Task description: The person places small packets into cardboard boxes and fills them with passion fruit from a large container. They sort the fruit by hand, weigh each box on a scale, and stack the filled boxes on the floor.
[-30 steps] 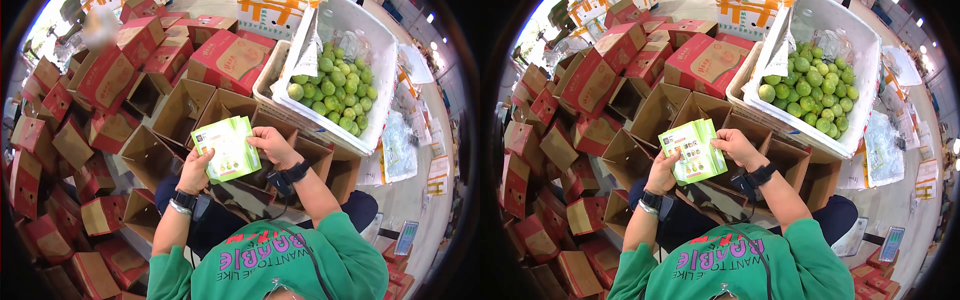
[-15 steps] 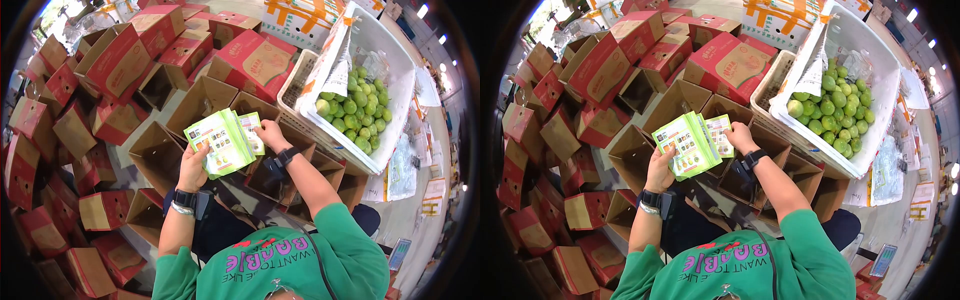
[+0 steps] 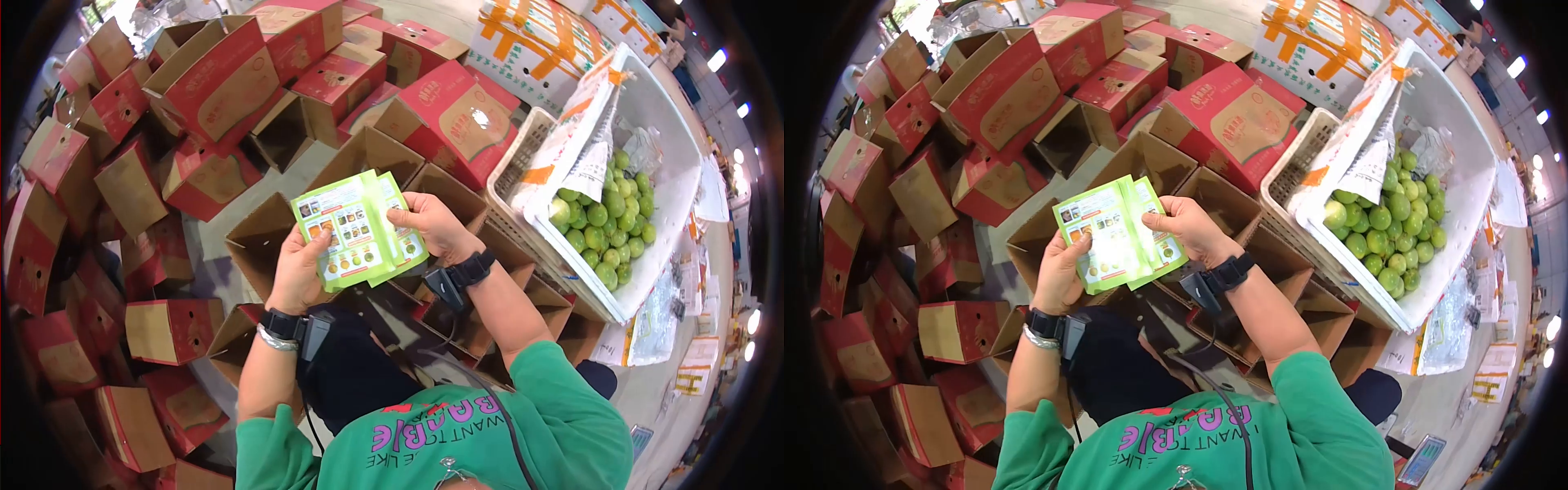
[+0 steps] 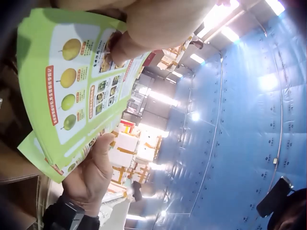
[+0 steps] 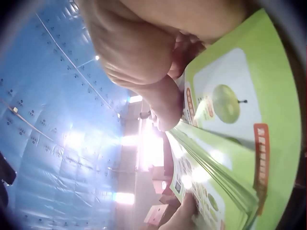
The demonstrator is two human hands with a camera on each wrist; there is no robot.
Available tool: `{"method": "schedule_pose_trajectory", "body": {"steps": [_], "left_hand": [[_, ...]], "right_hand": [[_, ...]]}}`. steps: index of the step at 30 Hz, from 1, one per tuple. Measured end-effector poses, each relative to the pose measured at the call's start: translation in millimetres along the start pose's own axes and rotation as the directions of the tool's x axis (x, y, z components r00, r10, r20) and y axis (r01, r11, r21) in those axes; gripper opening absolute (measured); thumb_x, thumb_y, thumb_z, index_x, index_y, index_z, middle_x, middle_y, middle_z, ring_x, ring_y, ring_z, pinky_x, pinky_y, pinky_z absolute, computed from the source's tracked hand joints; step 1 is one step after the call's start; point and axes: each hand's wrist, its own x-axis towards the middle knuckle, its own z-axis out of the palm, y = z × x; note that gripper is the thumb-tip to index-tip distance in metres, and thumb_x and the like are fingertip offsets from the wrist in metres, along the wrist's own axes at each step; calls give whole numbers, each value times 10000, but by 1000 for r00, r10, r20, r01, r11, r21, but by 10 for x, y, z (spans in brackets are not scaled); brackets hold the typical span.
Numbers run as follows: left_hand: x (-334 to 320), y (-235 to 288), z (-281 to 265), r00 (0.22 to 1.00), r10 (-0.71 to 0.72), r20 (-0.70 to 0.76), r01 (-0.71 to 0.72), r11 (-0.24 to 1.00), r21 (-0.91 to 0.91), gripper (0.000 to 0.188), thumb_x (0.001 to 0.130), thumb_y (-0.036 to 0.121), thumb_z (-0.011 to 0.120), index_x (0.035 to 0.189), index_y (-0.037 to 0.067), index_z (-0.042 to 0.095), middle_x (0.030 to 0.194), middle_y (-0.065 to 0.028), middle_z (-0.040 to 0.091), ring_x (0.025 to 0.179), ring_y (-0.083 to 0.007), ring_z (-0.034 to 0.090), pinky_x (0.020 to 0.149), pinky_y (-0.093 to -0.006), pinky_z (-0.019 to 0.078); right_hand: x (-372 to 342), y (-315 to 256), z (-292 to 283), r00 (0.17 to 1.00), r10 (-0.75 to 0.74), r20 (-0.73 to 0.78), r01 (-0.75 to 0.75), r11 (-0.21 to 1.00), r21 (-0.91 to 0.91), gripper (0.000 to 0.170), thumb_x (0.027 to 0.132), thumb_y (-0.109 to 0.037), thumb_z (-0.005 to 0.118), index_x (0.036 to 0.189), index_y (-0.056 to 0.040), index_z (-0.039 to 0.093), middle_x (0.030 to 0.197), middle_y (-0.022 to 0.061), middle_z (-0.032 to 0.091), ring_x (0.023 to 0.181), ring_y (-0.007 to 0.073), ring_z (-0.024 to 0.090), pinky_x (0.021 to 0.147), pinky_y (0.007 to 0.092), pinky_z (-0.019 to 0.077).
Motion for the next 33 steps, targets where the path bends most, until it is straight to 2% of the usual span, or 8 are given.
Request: {"method": "schedule_pose_trajectory", "body": {"steps": [3, 6, 8, 10, 12, 14, 29, 33], "left_hand": [[-29, 223, -249, 998, 43, -52, -42, 999, 31, 241, 897, 41, 525, 1136, 21, 513, 1087, -96, 615, 956, -179, 613, 831, -351, 512], [-115, 365, -518, 984, 93, -154, -89, 996, 30, 251, 892, 44, 533, 1142, 22, 511, 1098, -92, 609, 966, -177, 606, 845, -350, 503], [-224, 384, -658, 970, 104, -221, -103, 995, 16, 257, 890, 46, 537, 1145, 23, 510, 1106, -90, 606, 973, -176, 602, 857, -348, 496], [-288, 409, -759, 954, 96, -284, -116, 992, -52, 267, 885, 40, 540, 1150, 30, 510, 1113, -85, 603, 981, -180, 599, 879, -339, 481], [-364, 412, -803, 948, 95, -305, -121, 990, -68, 278, 886, 40, 539, 1162, 37, 507, 1129, -88, 596, 1003, -186, 592, 891, -338, 472], [-419, 380, -862, 971, 68, -227, -94, 990, -103, 292, 886, 44, 543, 1174, 35, 498, 1141, -95, 591, 1011, -192, 593, 888, -345, 475], [-1181, 212, -1379, 908, 129, -399, -203, 968, -149, 294, 886, 41, 535, 1174, 21, 482, 1149, -108, 582, 1018, -212, 591, 881, -369, 494], [-1479, 105, -1539, 854, 177, -488, -296, 938, -178, 302, 883, 27, 531, 1180, 12, 475, 1161, -107, 575, 1013, -218, 593, 882, -363, 493]], "right_hand": [[366, 127, -18, 1000, -1, 11, 0, 1000, 3, 162, 849, -108, 639, 951, 15, 609, 889, 87, 661, 730, 118, 626, 689, 280, 518], [910, 302, -194, 965, -140, -222, 18, 879, -477, 224, 843, -171, 637, 926, 33, 599, 891, 111, 651, 775, 200, 631, 704, 338, 510], [1061, 295, -172, 853, -444, -275, -342, -76, -937, 307, 813, -233, 639, 942, 41, 591, 959, 175, 610, 889, 322, 595, 767, 414, 486], [1061, 381, -104, 795, -606, -34, -150, -143, -978, 379, 806, -308, 632, 960, 37, 595, 961, 198, 598, 871, 351, 575, 768, 446, 461], [971, 382, 216, 962, -274, 22, 162, 500, -851, 323, 840, -296, 619, 932, 13, 621, 847, 115, 635, 729, 214, 584, 658, 336, 459], [784, 369, 616, 976, 203, 81, -173, 943, -283, 225, 873, -238, 596, 896, -20, 644, 739, 10, 623, 635, 73, 517, 569, 218, 393], [879, 940, 1208, 981, 178, 79, -121, 874, -470, 120, 802, -97, 665, 791, -11, 583, 709, 28, 607, 617, 72, 549, 544, 227, 435], [939, 1088, 1061, 934, -277, 224, 164, -223, -961, 311, 790, -248, 656, 934, 25, 621, 987, 233, 587, 825, 318, 598, 709, 372, 470]]}}
